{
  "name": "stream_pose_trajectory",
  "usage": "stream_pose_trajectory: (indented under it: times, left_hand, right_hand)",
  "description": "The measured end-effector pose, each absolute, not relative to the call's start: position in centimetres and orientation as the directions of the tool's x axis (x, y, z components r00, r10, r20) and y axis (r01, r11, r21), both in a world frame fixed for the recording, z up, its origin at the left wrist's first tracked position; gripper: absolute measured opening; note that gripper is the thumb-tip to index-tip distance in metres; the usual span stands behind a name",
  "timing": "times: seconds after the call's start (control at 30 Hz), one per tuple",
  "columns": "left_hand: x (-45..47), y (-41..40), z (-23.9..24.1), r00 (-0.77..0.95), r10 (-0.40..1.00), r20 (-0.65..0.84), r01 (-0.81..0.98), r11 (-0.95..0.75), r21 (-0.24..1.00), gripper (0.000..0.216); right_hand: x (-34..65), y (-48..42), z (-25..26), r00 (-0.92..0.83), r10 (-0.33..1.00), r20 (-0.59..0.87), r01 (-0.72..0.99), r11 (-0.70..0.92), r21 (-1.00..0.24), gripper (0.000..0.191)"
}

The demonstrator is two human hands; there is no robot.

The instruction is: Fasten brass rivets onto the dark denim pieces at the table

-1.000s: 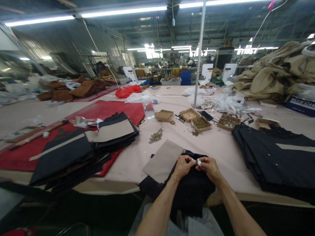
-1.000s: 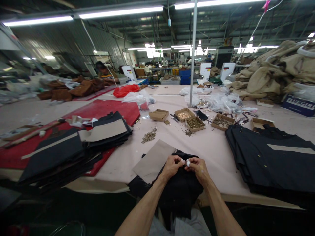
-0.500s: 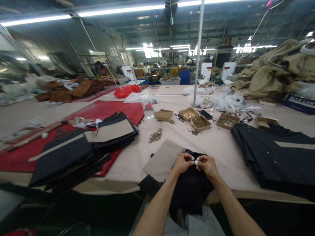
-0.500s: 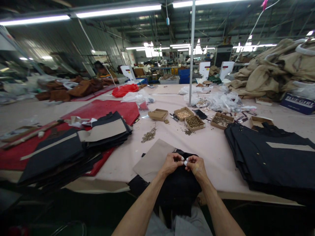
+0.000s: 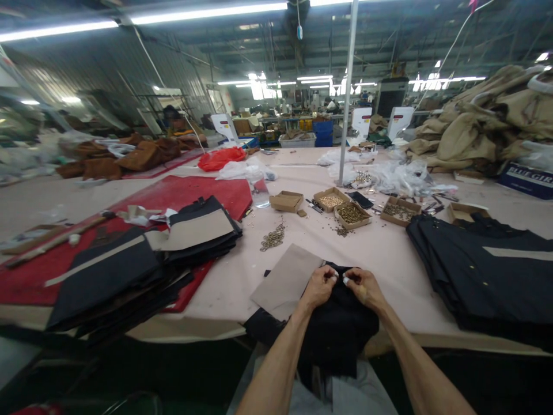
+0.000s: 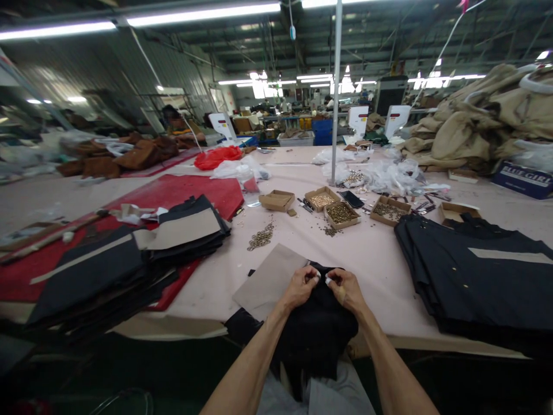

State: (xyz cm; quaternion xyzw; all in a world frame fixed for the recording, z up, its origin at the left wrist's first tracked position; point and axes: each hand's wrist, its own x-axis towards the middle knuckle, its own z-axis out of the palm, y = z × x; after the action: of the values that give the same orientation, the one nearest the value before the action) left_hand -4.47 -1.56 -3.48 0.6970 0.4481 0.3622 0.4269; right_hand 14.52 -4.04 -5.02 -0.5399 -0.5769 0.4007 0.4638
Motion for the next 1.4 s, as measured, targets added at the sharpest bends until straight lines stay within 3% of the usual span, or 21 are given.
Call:
stream_pose_trajectory:
  times: [0.27,0.53,0.83,1.1,1.4]
  left_hand:
    - [-4.1,-1.0,-4.7,0.316,0.942,0.115,0.23,-0.194,0.954,0.014]
    - [-4.2,-1.0,-4.4,0.26,0.962,-0.079,-0.032,0.091,0.995,0.031]
    - [-5.3,-1.2,-3.8,0.339,0.918,-0.205,-0.232,0.293,0.927,0.046]
    - [-4.7,-1.2,-3.9,0.366,0.899,-0.241,-0.131,0.306,0.943,0.047]
    - [-2.0,-1.5,-5.5,0.185,0.97,-0.157,0.191,0.122,0.974,0.027]
  right_hand:
    - [14.4,-3.6,-6.2,-0.116,0.968,0.221,0.53,0.248,-0.811,0.027]
    - [15.3,-3.9,-6.0,-0.175,0.969,0.176,0.353,0.228,-0.907,0.022]
    - [15.6,-3.6,-5.9,-0.15,0.98,0.134,0.332,0.178,-0.926,0.025]
    - [15.7,-3.1,-5.3,-0.235,0.968,0.09,0.289,0.158,-0.944,0.023]
    - [16.0,-2.8,-5.3,-0.22,0.97,0.099,0.259,0.156,-0.953,0.021]
